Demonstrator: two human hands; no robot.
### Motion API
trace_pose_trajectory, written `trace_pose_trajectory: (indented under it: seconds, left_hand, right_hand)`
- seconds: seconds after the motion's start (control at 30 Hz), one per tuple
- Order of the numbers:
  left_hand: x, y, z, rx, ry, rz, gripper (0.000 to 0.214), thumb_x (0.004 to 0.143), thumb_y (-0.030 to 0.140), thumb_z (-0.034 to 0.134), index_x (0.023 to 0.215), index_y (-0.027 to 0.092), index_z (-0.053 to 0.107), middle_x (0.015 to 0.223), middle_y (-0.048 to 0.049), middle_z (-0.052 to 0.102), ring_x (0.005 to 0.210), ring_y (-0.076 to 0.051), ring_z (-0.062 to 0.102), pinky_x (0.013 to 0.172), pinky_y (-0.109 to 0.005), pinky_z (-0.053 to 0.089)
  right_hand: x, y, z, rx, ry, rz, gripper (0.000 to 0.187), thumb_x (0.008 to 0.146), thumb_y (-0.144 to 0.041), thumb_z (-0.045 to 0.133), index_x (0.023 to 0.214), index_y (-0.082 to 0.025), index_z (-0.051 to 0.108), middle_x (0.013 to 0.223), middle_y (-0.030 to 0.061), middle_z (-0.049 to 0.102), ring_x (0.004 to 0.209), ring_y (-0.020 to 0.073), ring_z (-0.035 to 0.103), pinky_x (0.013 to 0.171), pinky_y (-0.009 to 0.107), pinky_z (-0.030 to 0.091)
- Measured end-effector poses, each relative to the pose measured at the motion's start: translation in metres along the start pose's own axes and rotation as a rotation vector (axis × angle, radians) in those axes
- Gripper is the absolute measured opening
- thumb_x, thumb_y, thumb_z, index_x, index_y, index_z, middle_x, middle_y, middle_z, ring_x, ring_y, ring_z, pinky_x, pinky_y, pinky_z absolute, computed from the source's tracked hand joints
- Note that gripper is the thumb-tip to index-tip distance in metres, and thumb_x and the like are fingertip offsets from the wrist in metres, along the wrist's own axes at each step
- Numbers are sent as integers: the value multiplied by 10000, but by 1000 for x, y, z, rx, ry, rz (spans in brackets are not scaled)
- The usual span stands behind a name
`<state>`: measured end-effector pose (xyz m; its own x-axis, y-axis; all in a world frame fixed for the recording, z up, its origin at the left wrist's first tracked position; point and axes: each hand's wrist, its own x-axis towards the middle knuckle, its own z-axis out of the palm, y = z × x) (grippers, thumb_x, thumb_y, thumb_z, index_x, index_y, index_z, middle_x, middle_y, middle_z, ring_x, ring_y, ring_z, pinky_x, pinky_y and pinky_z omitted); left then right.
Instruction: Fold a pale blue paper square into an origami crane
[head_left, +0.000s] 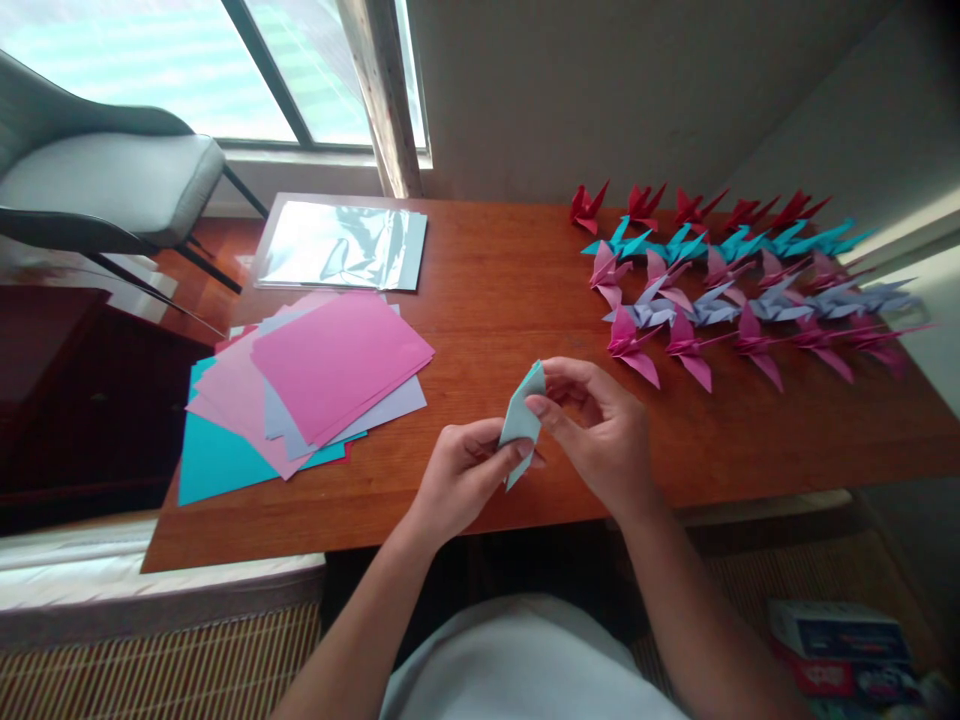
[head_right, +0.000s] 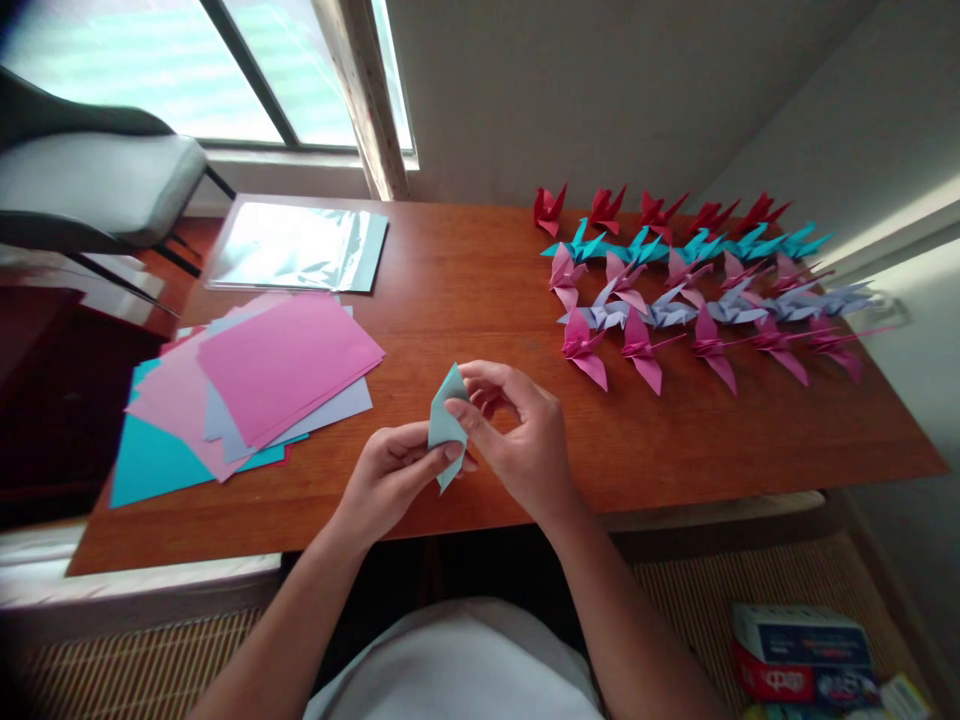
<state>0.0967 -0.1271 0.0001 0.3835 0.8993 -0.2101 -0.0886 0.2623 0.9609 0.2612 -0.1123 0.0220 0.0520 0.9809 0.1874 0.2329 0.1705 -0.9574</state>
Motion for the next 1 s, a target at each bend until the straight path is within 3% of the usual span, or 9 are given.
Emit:
trace_pose_trajectory:
  seconds: [0.17,0.33,0.7,0.87,1.0]
  left_hand:
    - [2,4,7,-133,138,39,286,841,428,744,910,154,786,788,-50,752,745,-206,690,715,-287,549]
    - [4,4,7,-142,215,93,237,829,386,764,901,162,785,819,-25,743,742,-166,656,689,-243,522]
    - [3,2,5,-125,206,100,227,878,372,714,875,152,770,805,-25,746,741,-161,648,690,-231,502]
    - [4,1,5,-121,206,115,231,871,364,723,840,140,771,767,-18,745,691,-143,638,640,-209,480]
    - [4,2,5,-120,206,109,229,877,358,716,828,141,770,753,-16,740,676,-142,647,632,-209,483]
  right_hand:
    - [-3,-6,1,-241,-46,-190,267,944,-255,625,1201,-304,677,1019,22,735,839,171,691,798,339,584]
    - [-5,-9,5,-324,-56,-343,412,955,-170,580,1338,-320,599,1200,58,696,1069,208,672,861,366,585]
    - [-6,-6,8,-341,-20,-383,441,927,-133,611,1335,-300,601,1293,96,639,1192,254,615,922,433,584]
    - [-6,-3,9,-362,5,-424,436,925,-133,617,1337,-272,598,1271,101,643,1129,248,638,864,423,597]
    - [-9,-5,9,-374,59,-423,366,887,-123,668,1221,-272,660,1288,102,625,1132,259,616,795,403,593]
